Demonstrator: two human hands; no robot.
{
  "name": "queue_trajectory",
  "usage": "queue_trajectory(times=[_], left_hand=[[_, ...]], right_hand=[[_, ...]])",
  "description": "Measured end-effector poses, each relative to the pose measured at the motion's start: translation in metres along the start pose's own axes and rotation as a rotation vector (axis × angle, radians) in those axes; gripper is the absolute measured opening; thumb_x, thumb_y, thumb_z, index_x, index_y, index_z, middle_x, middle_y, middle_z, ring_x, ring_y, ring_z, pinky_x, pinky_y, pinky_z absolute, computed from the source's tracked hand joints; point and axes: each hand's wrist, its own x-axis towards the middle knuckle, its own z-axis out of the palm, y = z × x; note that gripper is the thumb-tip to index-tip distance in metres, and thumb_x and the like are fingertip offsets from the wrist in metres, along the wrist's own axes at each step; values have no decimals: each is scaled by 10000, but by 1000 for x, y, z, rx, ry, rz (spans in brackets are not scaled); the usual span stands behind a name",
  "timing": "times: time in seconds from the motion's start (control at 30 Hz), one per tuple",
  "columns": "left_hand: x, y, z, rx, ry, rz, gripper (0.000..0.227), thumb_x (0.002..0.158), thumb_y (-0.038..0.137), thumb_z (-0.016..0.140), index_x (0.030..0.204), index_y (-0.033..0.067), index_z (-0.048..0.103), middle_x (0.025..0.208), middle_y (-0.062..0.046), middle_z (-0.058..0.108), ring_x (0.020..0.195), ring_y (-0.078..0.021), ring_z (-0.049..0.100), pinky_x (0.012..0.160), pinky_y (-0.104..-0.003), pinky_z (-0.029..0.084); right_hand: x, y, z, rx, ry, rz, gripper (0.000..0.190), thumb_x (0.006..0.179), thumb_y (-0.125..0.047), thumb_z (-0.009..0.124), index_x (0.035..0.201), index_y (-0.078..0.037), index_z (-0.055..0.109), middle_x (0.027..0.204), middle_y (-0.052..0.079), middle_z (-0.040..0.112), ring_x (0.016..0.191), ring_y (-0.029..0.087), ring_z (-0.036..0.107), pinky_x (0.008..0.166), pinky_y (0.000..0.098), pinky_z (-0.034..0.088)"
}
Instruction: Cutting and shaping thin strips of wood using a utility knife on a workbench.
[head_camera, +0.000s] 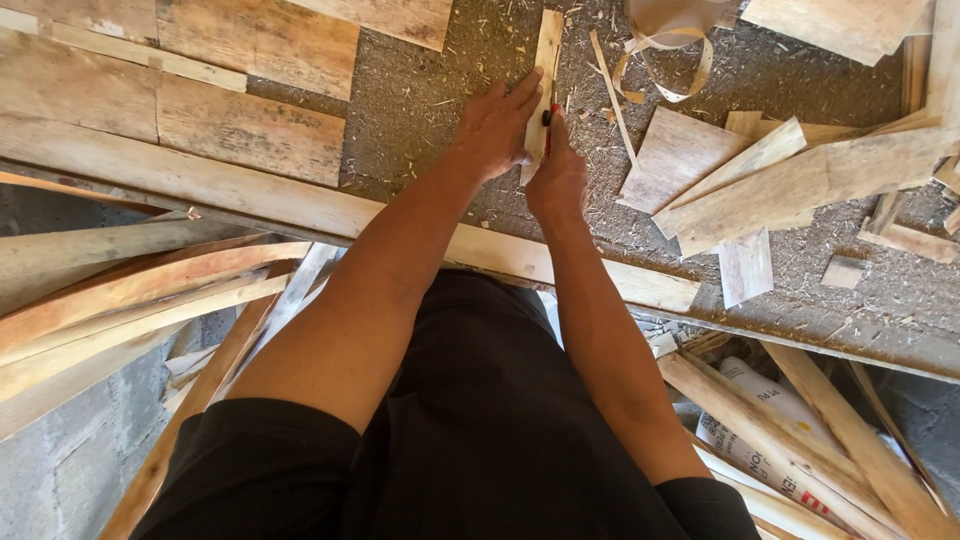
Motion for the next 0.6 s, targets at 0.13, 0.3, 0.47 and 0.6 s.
queue_trajectory(times=[0.13,0.3,0.47,0.6], left_hand=[[-3,3,-6,-14,-138,-45,1145,778,545,843,1660,129,243,1751,21,49,1302,-320,481,964,-422,532],[-7,6,-16,-28,-113,-57,1142,769,582,833,1638,135,241,1731,28,36,1363,-325,425,971,-434,516],[-10,8,-22,18,-109,-52,1107,795,568,829,1635,129,257,1723,30,47,1349,-327,435,982,-450,510],[-4,4,-6,46,-21,-32,1101,757,576,846,1591,130,282,1677,30,71,1357,-337,402,966,-474,495]], right_hand=[[-5,-3,0,18,-30,103,777,944,49,595,1614,-197,291,1015,212,743,718,276,756,538,370,623],[-9,11,12,27,-5,25,802,926,108,569,1627,-154,280,1020,227,733,746,299,766,554,362,637],[-20,0,4,-36,-27,53,837,882,91,618,1604,-174,290,1034,234,724,771,332,749,550,389,624],[-20,6,10,-47,-60,120,852,874,117,596,1606,-186,283,1045,229,719,761,323,763,551,384,640]])
